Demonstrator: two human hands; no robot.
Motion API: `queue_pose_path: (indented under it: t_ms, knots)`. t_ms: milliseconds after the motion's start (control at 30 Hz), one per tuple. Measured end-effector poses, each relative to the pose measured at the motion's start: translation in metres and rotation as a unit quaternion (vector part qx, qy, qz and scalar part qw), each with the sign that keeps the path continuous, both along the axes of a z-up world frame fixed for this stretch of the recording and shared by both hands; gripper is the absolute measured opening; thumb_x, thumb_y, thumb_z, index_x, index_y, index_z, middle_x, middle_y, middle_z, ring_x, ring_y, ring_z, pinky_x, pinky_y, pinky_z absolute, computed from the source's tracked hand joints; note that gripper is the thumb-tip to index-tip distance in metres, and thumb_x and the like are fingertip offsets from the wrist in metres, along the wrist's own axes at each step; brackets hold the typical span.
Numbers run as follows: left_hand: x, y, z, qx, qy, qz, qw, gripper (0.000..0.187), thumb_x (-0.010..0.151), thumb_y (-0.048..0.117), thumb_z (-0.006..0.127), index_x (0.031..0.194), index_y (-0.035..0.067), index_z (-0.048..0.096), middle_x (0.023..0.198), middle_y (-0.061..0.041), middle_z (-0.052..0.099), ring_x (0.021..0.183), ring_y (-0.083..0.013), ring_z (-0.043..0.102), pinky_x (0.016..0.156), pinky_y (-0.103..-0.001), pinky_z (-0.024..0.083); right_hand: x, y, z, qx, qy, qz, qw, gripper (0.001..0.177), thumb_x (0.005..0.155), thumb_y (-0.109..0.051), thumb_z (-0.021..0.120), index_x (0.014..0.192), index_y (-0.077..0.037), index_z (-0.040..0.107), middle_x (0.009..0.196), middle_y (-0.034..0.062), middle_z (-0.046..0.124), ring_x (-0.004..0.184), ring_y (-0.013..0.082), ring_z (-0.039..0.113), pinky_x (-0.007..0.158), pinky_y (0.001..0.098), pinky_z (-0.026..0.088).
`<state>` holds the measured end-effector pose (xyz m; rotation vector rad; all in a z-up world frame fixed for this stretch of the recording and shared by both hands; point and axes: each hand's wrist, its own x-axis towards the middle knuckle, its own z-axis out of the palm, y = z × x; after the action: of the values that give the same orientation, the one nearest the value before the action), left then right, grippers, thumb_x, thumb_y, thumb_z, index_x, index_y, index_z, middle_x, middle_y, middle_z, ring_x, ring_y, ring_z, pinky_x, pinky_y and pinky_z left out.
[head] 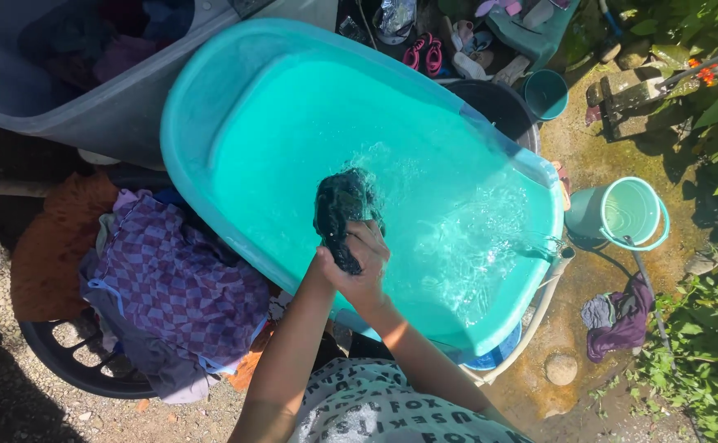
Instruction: Hand washing various items of clothing in a small tub of water.
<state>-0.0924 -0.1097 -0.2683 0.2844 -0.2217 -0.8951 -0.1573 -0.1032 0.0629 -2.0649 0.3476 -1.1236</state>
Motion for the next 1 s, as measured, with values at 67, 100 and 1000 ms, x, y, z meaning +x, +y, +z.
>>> queue_pose_path:
  t_ms: [67,100,1000]
  knots:
    - [0.000,0.002,0.029,0.004,0.163,-0.018,0.986,0.045,0.103,0.040,0.061,0.135,0.009,0.058,0.130,-0.010,0.065,0.116,-0.0259,0.062,0.101,-0.046,0.054,0.010,-0.032,-0.023,-0.034,0.018,-0.017,0.999,0.024,0.085,-0.016,0.077,0.083,0.001,0.061,0.092,0.0186,0.066,0.079,0.0353,0.063,0.075,0.0396,0.051]
    - [-0.002,0.006,0.043,0.010,0.323,-0.039,0.945,0.043,0.106,0.041,0.058,0.131,0.006,0.059,0.127,-0.012,0.065,0.116,-0.0271,0.062,0.103,-0.045,0.056,0.014,-0.046,-0.035,-0.066,0.039,-0.038,0.996,0.019,0.087,-0.012,0.074,0.081,0.000,0.060,0.089,0.0183,0.067,0.076,0.0387,0.063,0.072,0.0413,0.051]
    - [0.037,0.067,0.288,0.482,-0.716,0.115,0.491,0.109,0.060,0.036,0.091,0.149,0.002,0.038,0.153,-0.031,0.044,0.138,-0.0437,0.043,0.111,-0.069,0.013,-0.056,-0.082,-0.076,0.558,0.098,-0.017,0.824,0.030,0.081,-0.006,0.063,0.110,0.001,0.062,0.095,0.0065,0.062,0.082,0.0161,0.052,0.069,0.0298,0.042]
